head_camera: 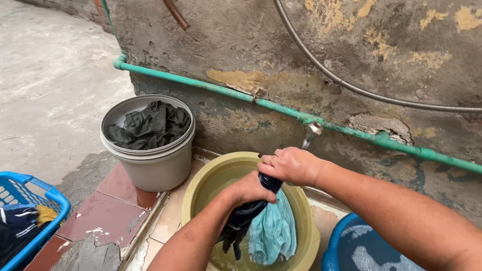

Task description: The person washes clothes by hand in a basin, scrubbing and wringing out several garments before placing them into a separate bucket and basket.

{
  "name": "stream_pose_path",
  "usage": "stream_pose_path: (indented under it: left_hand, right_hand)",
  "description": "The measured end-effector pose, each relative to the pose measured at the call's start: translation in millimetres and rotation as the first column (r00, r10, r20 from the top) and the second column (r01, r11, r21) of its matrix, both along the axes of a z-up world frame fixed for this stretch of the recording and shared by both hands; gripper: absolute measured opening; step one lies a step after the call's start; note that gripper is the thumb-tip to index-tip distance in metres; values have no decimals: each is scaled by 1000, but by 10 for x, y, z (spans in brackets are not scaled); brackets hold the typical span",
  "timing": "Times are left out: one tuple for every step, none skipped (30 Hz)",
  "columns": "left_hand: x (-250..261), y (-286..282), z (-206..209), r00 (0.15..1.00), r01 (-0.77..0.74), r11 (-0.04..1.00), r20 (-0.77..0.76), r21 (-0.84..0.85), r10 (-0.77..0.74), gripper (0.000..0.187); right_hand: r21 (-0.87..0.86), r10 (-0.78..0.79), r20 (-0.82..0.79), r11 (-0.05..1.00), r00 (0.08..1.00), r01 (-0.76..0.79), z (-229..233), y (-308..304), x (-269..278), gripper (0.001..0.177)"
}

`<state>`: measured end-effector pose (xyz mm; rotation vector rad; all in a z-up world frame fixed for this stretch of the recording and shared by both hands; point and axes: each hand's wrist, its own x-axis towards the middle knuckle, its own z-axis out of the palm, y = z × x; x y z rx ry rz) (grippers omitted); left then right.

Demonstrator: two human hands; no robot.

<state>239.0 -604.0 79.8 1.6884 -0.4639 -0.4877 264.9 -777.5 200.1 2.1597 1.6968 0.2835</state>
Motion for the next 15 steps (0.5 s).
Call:
stream_pose_path:
  left_hand:
    - [-41,9,70,966,-253,932,120,260,229,44]
    - [-117,-7,119,968,-247,933,109,262,225,44]
    - [-196,-28,153,941,-328,849,226,414,253,45]
    - [-242,-41,179,902,-414,734,349,538,253,46]
    - [-275,-38,176,905,-408,735,343,541,250,46]
    - [-305,-36,139,857,-473,707,461,525,230,40]
    - [-319,-28,83,795,-536,680,571,501,206,34]
    - [-314,-6,25,799,-532,683,563,501,210,34]
    - [-303,26,-30,710,-569,691,690,445,141,27]
    - [-296,47,-70,594,-601,702,801,382,72,21]
    - [-292,39,-88,597,-600,702,799,382,75,21]
    - [-247,56,-66,467,-629,741,876,237,117,26]
    - [-212,80,-26,328,-633,769,930,87,165,32]
    - [-191,134,23,324,-637,766,932,89,161,32]
    - [-184,189,72,227,-627,779,951,-23,211,43]
  right_hand:
    - [-104,-236,-68,968,969,228,-62,70,-5,23]
    - [-106,-240,-78,967,968,231,-133,107,-47,23]
    - [-25,-360,-190,932,913,362,-210,121,-104,32]
    - [44,-459,-304,869,835,493,-280,115,-138,42]
    - [41,-462,-309,867,831,497,-385,108,-187,42]
    - [159,-557,-391,743,733,650,-532,100,-260,36]
    - [252,-621,-484,576,617,777,-689,91,-326,31]
    - [242,-624,-485,578,613,779,-847,94,-386,31]
    - [377,-567,-575,457,590,806,-991,106,-443,31]
    - [491,-491,-651,309,579,814,-1081,110,-465,31]
    - [487,-492,-652,312,578,816,-1113,93,-467,31]
    - [458,-493,-666,321,559,829,-1105,111,-441,33]
    - [429,-490,-684,329,541,841,-1054,115,-422,36]
    - [414,-459,-714,330,528,848,-989,136,-432,38]
    - [413,-415,-746,325,520,851,-906,160,-454,40]
